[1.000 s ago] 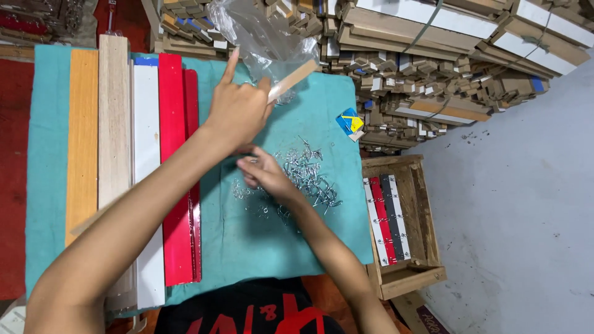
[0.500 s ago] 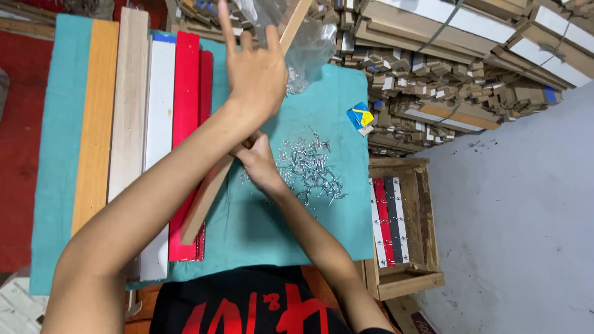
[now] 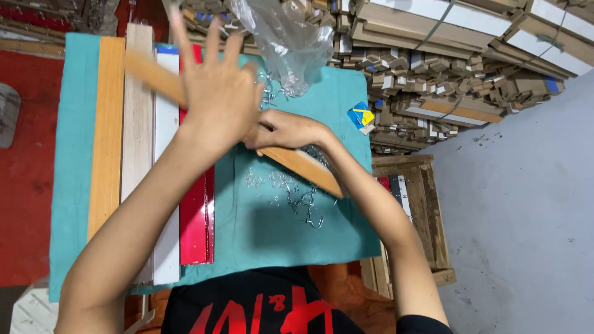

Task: The person inserts metal hooks into pre-drilled holes along a wooden plank. They hold the plank steady with one hand and push each hook into place with the other, working sequentially along the length of the plank.

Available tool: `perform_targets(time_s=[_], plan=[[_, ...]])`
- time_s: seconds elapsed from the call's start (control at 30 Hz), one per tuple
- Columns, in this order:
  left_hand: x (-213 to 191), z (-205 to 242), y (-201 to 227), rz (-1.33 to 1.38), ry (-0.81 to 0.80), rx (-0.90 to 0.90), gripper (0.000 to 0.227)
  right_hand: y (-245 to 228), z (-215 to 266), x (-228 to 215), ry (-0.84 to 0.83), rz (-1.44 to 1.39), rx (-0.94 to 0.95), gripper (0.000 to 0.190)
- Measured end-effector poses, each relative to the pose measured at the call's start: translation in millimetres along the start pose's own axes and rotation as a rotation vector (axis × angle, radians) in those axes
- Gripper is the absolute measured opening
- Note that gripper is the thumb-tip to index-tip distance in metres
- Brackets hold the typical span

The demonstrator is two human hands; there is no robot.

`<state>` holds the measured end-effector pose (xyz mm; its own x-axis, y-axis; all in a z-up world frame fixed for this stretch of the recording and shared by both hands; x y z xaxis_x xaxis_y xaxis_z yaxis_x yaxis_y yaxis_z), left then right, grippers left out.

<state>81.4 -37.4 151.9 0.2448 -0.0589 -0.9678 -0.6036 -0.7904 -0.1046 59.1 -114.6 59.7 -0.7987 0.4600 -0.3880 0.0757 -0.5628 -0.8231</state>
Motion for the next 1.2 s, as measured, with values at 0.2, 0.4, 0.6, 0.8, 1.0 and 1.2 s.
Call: perform_targets(time_s=[0.2,0.4,0.6,0.8,1.0,1.2], plan=[[58,48,-26,0.177,-0.582,0.083,0.058,15,-17,2,-0.157,0.23,0.237,0.023],[133,61,-43,0.371,-0.623,0.066,0.038,51,-67,6,-0.109,0.29,0.276,0.031],[154,75,-74,0.254,-0.656,0.027,0.045,39,-65,-7,0.082,0.273,0.244,0.038],[138,80,-75,0.272,-0.648,-0.02,0.038,58,-39,-16,0.191,0.273,0.338,0.032],[149,51,-35,0.311,-0.526,0.073,0.045,39,-42,-14,0.235,0.279,0.238,0.024],[163,48,-24,0.228,-0.582,0.061,0.056,58,-9,-36,0.53,0.181,0.241,0.028]])
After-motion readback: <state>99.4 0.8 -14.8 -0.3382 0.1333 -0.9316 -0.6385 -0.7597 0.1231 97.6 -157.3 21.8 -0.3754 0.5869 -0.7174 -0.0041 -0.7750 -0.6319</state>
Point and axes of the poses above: each hand's wrist, its own z-axis away from the middle knuckle, its own x-axis out of the palm, y = z × x, the point moved 8 cm from there along -z, towards the middle knuckle, and after that the axes turned 14 degrees about x, right-handed, at the moved point
